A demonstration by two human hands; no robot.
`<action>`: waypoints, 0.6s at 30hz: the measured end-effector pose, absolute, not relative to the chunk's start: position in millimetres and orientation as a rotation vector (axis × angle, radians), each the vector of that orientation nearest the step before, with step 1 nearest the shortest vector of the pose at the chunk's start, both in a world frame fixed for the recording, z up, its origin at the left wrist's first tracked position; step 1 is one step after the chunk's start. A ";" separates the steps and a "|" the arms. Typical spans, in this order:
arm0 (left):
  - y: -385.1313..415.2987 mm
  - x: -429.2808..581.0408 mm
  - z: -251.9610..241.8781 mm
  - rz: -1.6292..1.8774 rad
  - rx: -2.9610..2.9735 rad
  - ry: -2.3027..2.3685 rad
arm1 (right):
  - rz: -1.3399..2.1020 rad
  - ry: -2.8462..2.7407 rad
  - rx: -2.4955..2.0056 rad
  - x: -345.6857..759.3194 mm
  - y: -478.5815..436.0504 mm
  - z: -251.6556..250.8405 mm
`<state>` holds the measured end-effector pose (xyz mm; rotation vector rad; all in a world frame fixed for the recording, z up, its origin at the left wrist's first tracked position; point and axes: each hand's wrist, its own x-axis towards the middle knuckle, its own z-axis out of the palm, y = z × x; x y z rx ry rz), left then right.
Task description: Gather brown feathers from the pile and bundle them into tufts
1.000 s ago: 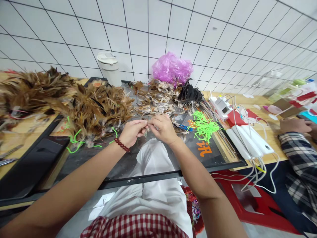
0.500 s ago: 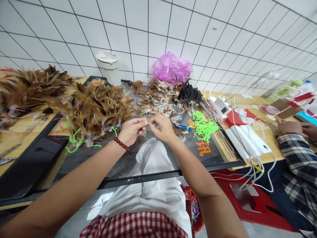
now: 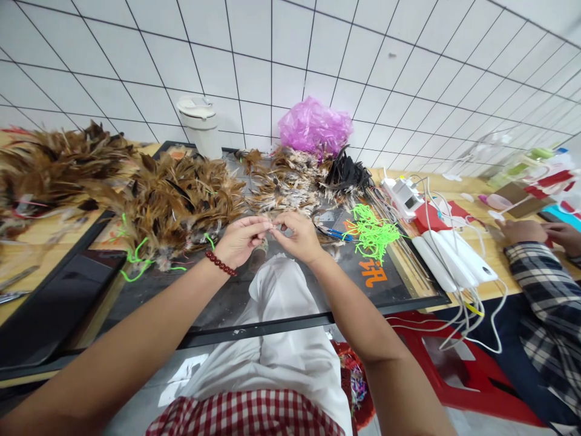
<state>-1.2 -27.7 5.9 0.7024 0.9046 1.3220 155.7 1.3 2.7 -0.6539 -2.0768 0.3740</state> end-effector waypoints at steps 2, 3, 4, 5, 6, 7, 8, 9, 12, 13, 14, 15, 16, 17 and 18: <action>-27.1 -2.2 5.7 1.312 0.712 0.904 | 0.368 -2.085 -0.652 157.0 2.1 2.3; -27.0 -2.4 5.7 1.310 0.732 0.916 | 0.364 -2.092 -0.659 157.7 2.4 2.1; -27.1 -2.2 5.7 1.319 0.767 0.939 | 0.359 -2.099 -0.672 158.4 2.7 2.1; -27.6 -1.6 5.9 1.344 0.823 0.975 | 0.355 -2.105 -0.686 159.0 2.9 2.3; -28.6 -0.5 6.1 1.381 0.899 1.020 | 0.353 -2.108 -0.699 159.4 2.8 2.6; -30.0 0.9 6.3 1.430 0.991 1.071 | 0.353 -2.107 -0.710 159.5 2.7 3.1; -31.8 2.6 6.6 1.484 1.093 1.123 | 0.355 -2.101 -0.718 159.5 2.3 3.7; -33.8 4.2 7.0 1.533 1.201 1.168 | 0.361 -2.091 -0.724 159.2 1.7 4.4; -40.0 7.2 8.4 1.620 1.480 1.259 | 0.400 -2.049 -0.760 157.1 -0.5 6.6; -41.4 6.9 8.8 1.630 1.540 1.284 | 0.416 -2.027 -0.787 156.1 -1.3 7.2; -42.3 6.1 9.0 1.630 1.585 1.306 | 0.431 -2.000 -0.819 155.1 -2.2 7.6; -42.6 4.6 8.9 1.621 1.620 1.327 | 0.439 -1.972 -0.854 154.0 -3.0 7.8; -42.4 2.7 8.4 1.604 1.653 1.345 | 0.444 -1.947 -0.886 152.9 -3.7 7.9; -41.7 0.6 7.3 1.581 1.692 1.358 | 0.444 -1.928 -0.912 151.8 -4.5 7.9; -40.7 -1.6 5.8 1.555 1.738 1.365 | 0.444 -1.916 -0.931 150.6 -5.2 7.8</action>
